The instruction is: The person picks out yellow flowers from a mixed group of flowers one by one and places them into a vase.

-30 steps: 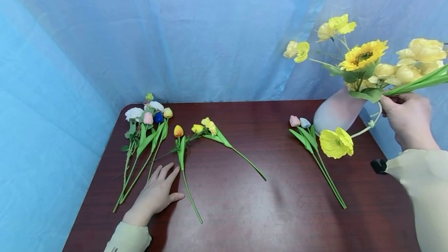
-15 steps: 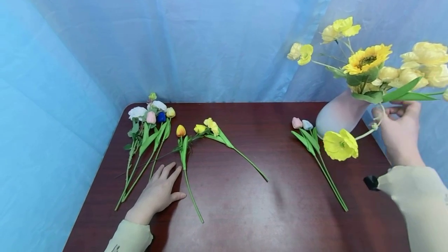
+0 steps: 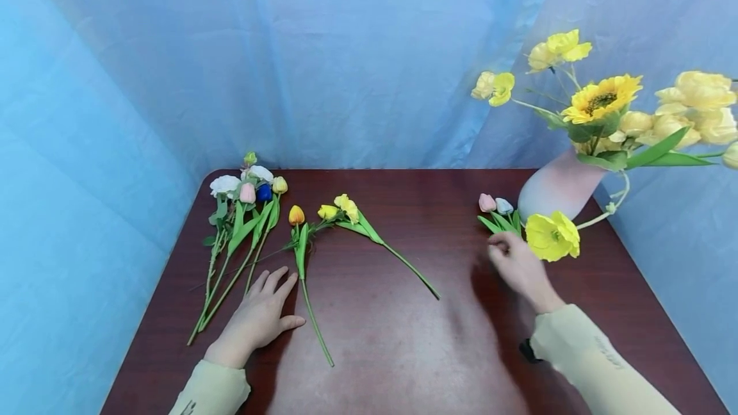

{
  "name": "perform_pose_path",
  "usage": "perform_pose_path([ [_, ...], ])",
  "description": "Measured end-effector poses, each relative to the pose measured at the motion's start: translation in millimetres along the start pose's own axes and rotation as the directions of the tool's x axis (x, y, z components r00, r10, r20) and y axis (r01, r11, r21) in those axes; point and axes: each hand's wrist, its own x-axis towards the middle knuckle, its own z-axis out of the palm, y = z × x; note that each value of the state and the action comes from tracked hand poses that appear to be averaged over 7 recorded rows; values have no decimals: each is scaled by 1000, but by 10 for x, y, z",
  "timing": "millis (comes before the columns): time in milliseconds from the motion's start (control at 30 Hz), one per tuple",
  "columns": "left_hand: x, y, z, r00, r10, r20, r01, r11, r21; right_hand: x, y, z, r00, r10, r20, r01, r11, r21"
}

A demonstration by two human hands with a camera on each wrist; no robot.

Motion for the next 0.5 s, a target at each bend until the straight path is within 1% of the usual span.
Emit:
perform_pose_path([
  [67, -3, -7, 7, 1000, -3, 3, 3, 1000, 6, 52, -89, 187, 993, 6, 118, 2, 998, -70],
  [100, -4, -11, 12, 1000, -3, 4, 3, 1000, 9, 85, -141, 287, 989, -3, 149, 18, 995, -100],
  [167, -5, -12, 16, 1000, 0, 3, 0, 1000, 13, 133, -240, 472, 972, -13, 235, 41, 993, -112],
  [233, -4, -12, 18, 1000, 2, 0, -2, 1000, 16, 166, -362, 636, 954, -19, 300, 62, 989, -136],
  [333, -4, -6, 16, 1000, 2, -5, -2, 1000, 21, 209, -555, 835, 931, -45, 362, 111, 980, -163],
  [500, -9, -4, 7, 1000, 1, -3, -1, 999, 38, 277, -828, 1079, 911, -57, 408, 148, 970, -194],
])
